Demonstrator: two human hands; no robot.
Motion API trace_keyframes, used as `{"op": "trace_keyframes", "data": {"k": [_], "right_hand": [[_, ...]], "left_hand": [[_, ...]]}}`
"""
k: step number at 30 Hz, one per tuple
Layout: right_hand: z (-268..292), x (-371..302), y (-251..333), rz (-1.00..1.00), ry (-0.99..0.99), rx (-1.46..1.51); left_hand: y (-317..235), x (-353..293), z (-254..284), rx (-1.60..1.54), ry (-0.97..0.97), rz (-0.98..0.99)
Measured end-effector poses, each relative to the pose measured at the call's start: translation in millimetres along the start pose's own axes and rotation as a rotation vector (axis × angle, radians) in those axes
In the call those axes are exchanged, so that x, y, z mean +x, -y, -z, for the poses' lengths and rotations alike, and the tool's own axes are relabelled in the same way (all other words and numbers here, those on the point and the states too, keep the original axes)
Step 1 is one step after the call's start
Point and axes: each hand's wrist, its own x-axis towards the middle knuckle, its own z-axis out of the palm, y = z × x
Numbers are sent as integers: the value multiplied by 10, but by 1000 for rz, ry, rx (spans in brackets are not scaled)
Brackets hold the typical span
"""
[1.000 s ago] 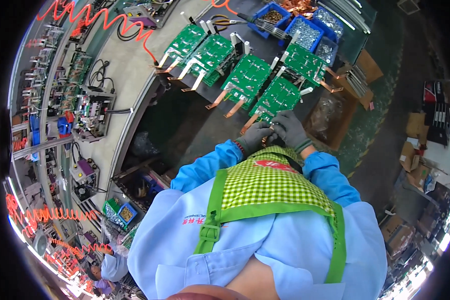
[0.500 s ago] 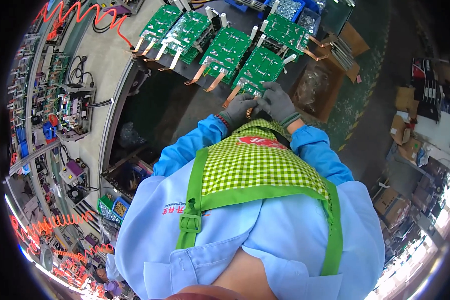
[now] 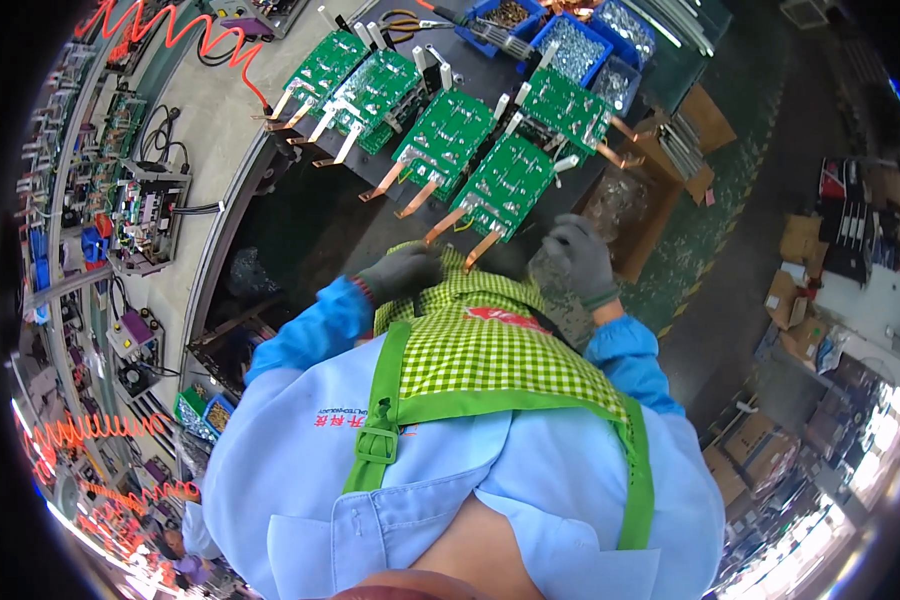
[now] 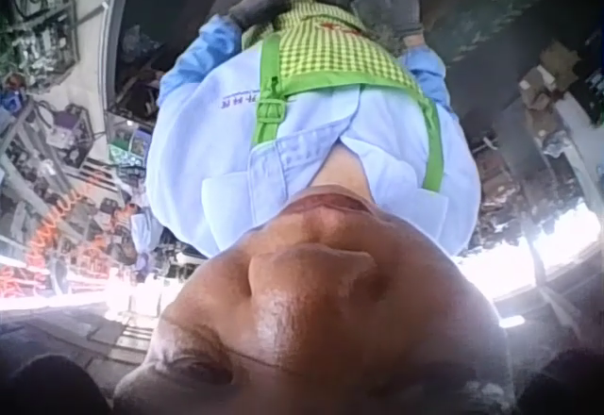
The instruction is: The recorder is assembling copper strips and components onto circuit board panels at a factory workbench.
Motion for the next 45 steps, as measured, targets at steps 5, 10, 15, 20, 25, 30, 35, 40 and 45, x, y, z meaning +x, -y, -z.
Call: {"op": "trace_keyframes", "data": {"k": [5, 10, 15, 20, 25, 30, 35, 40, 45], "right_hand": [[620, 78, -376, -67, -198, -83], [1095, 577, -521, -112, -373, -65], [1424, 1077, -516, -18, -279, -63], [1570, 1405, -761, 61, -198, -91], [1541, 1775, -1052, 38, -50, 11], [1171, 2758, -1175, 182, 134, -40], [396, 3651, -1373, 336, 419, -225], [80, 3984, -1076, 20, 739, -245], [-218, 4002, -1084, -7, 678, -319]], "left_hand": [[-1214, -988, -897, 229, -167, -315], [-2615, -153, -1519, 525, -266, -569], [-3565, 1537, -1398, 610, -408, -557], [-4073, 2229, -1028, 808, -629, -568], [-4222, 2075, -885, 1327, -777, -425], [-4034, 1627, -637, 2625, -358, 118], [-3941, 1839, -1010, 2462, -636, 194], [-3721, 2257, -773, 2180, -876, 283], [-3829, 2457, -381, 1881, -1200, 341]]}}
